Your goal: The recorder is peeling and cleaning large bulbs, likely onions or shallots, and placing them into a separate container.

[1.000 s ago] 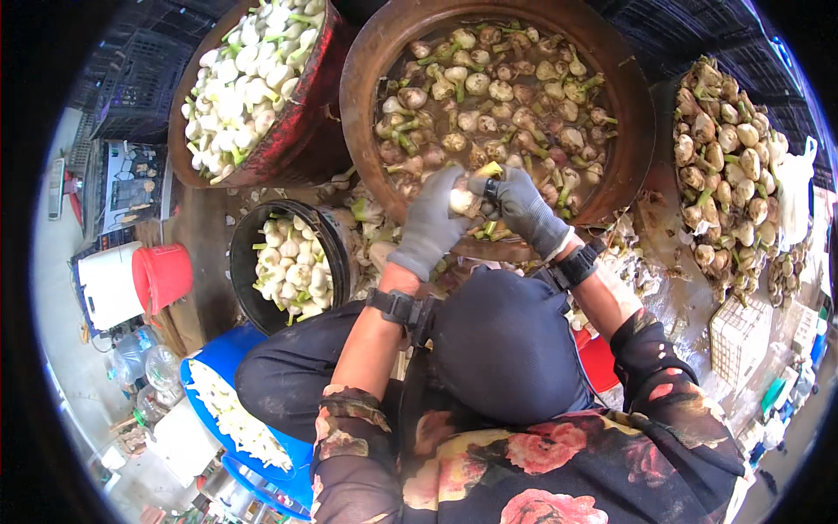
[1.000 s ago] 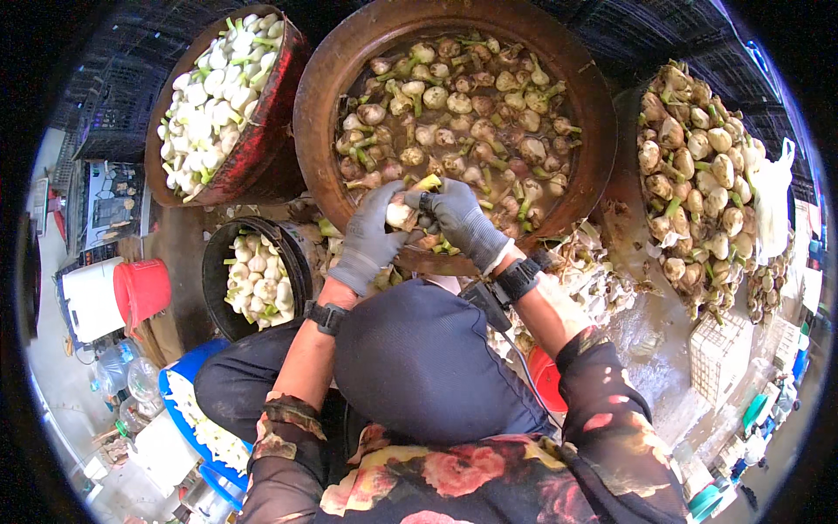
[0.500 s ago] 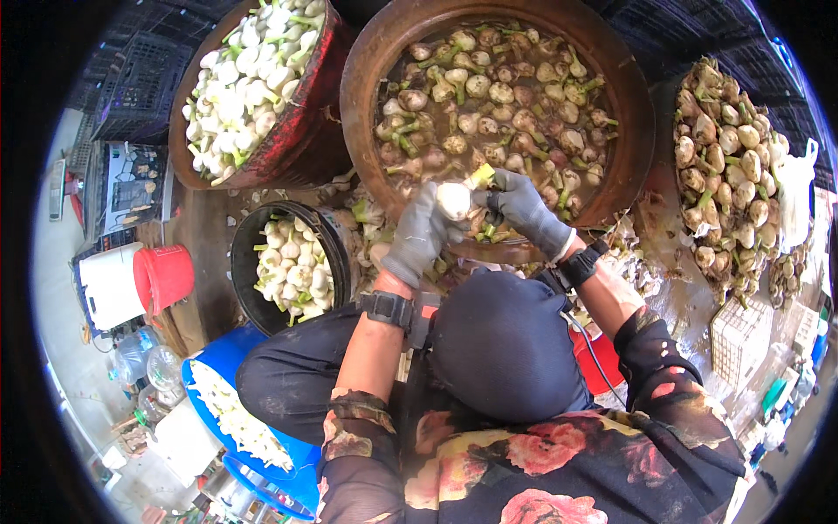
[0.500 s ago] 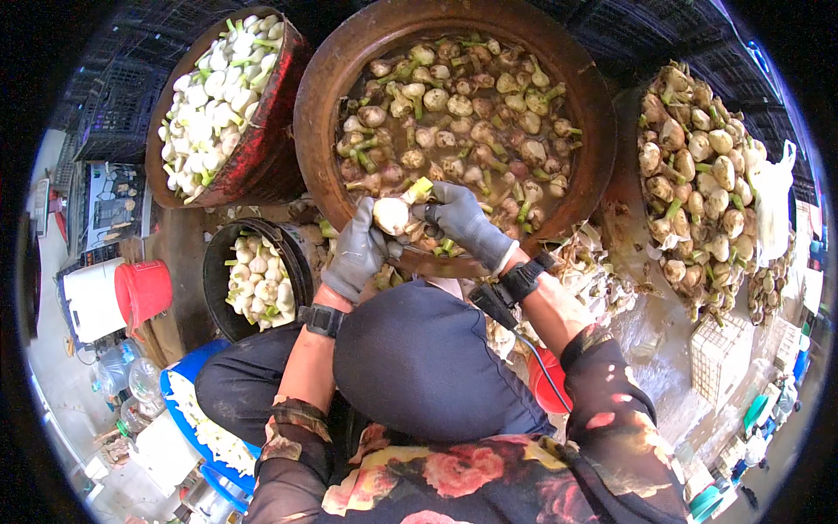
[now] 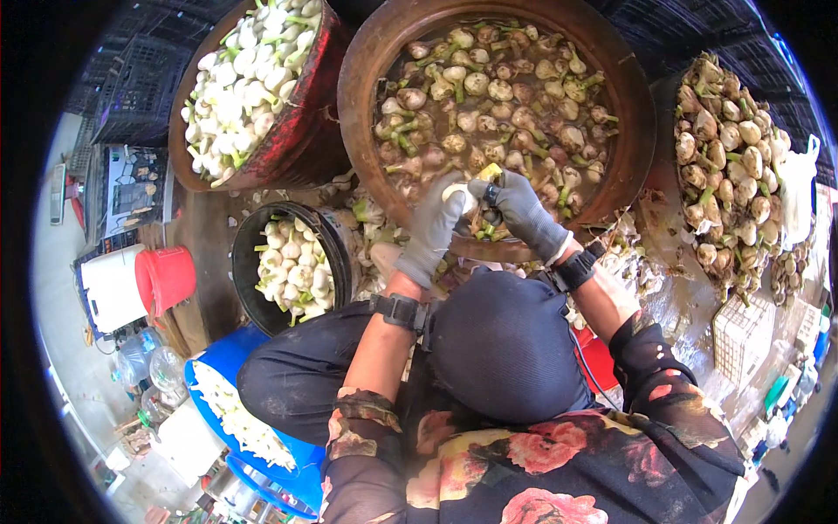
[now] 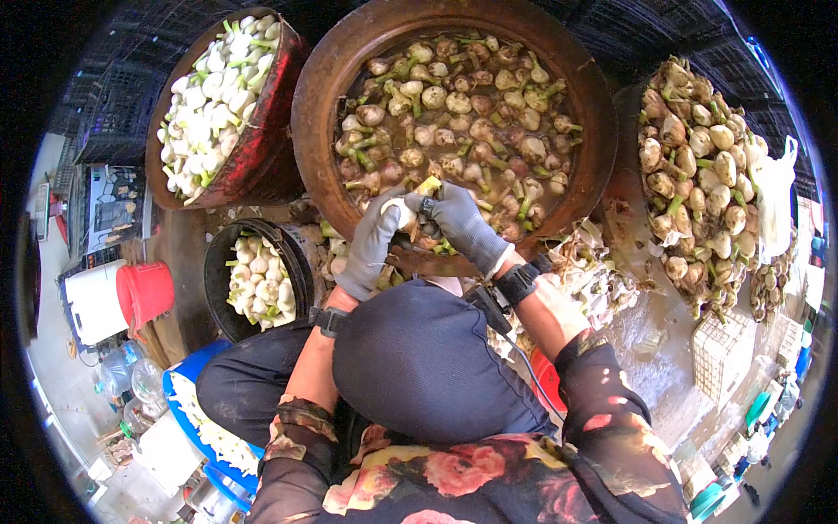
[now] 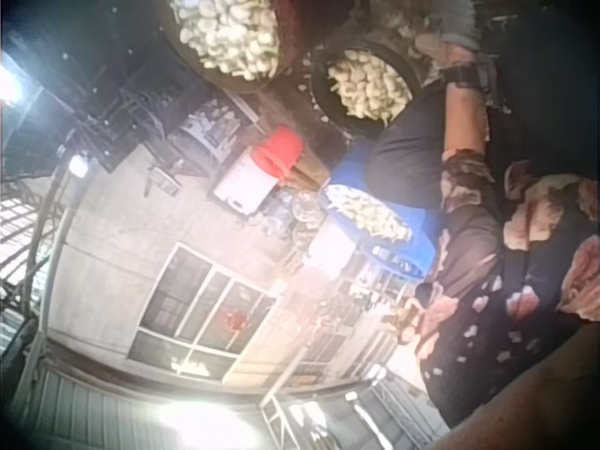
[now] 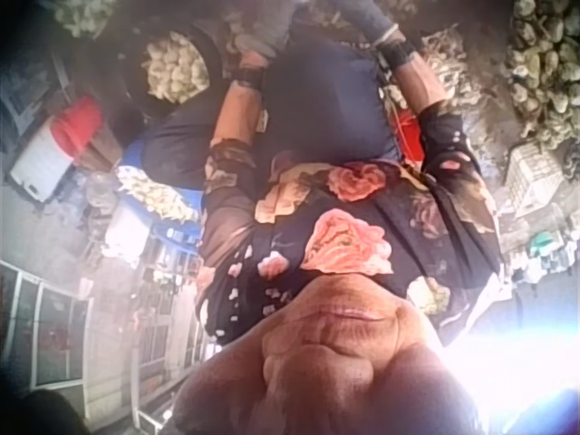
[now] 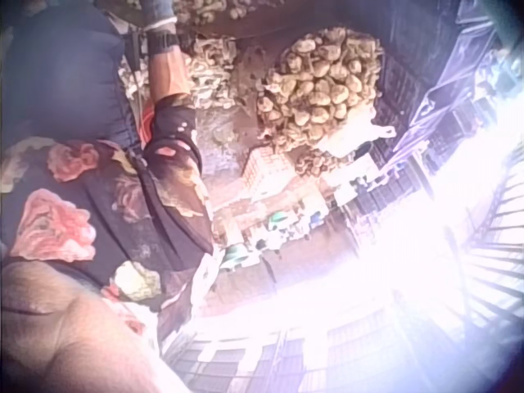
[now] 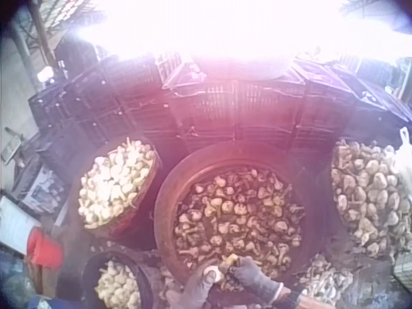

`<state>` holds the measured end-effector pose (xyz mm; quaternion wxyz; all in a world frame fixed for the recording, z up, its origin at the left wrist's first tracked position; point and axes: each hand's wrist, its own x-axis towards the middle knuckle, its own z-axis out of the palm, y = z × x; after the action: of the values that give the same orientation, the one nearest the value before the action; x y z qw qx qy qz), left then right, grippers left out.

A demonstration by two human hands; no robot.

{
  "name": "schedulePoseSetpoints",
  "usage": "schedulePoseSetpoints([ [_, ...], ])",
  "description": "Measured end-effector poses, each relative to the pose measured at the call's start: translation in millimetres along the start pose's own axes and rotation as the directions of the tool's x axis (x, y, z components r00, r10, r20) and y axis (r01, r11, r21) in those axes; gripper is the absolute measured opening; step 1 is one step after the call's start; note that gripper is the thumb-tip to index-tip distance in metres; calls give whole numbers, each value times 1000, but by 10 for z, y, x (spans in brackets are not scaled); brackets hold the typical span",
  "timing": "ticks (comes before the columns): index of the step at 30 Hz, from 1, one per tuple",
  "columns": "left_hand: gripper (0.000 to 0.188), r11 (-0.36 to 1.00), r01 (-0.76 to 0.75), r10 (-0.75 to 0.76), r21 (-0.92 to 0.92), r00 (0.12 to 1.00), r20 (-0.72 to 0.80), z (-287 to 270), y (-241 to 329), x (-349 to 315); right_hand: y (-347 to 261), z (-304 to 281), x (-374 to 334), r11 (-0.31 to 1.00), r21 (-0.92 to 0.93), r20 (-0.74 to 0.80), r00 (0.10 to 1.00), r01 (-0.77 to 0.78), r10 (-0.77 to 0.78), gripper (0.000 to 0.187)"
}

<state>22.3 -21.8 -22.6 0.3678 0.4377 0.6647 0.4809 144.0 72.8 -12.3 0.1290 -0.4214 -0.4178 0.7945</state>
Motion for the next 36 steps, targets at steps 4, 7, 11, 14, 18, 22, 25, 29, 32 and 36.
schedulePoseSetpoints([
  [4,53,993,78,-74,-86,996,57,22,-8,-38,63,-33,8,999,-4,-34,999,-40,40,17],
  [7,53,983,117,-108,-144,992,66,30,54,-28,75,-51,4,998,60,-28,1000,-6,8,17],
  [11,54,997,73,-71,-22,996,62,28,18,-34,77,-27,27,999,22,-32,999,-43,44,15],
  [14,54,994,88,-82,-71,994,74,72,95,-16,91,-109,38,1000,0,-41,999,-22,22,15],
  [18,54,992,69,-65,-108,997,42,14,18,-16,65,-75,8,996,85,34,999,-19,16,13],
  [22,53,518,560,-522,-647,806,280,-36,-14,50,90,-152,27,979,-182,76,994,88,-75,10],
  [25,52,361,688,-508,-630,712,485,-117,-4,124,161,-225,70,871,-451,30,979,195,-204,17],
  [29,55,850,358,-305,-386,933,192,-61,-23,153,164,-248,130,504,-631,169,739,590,-653,23],
  [32,57,999,50,-48,13,996,-69,123,30,93,83,-153,14,921,-217,52,946,324,-320,22],
  [36,51,853,355,-377,-383,926,19,-125,39,111,6,-283,-73,722,-463,323,857,513,-402,19],
])
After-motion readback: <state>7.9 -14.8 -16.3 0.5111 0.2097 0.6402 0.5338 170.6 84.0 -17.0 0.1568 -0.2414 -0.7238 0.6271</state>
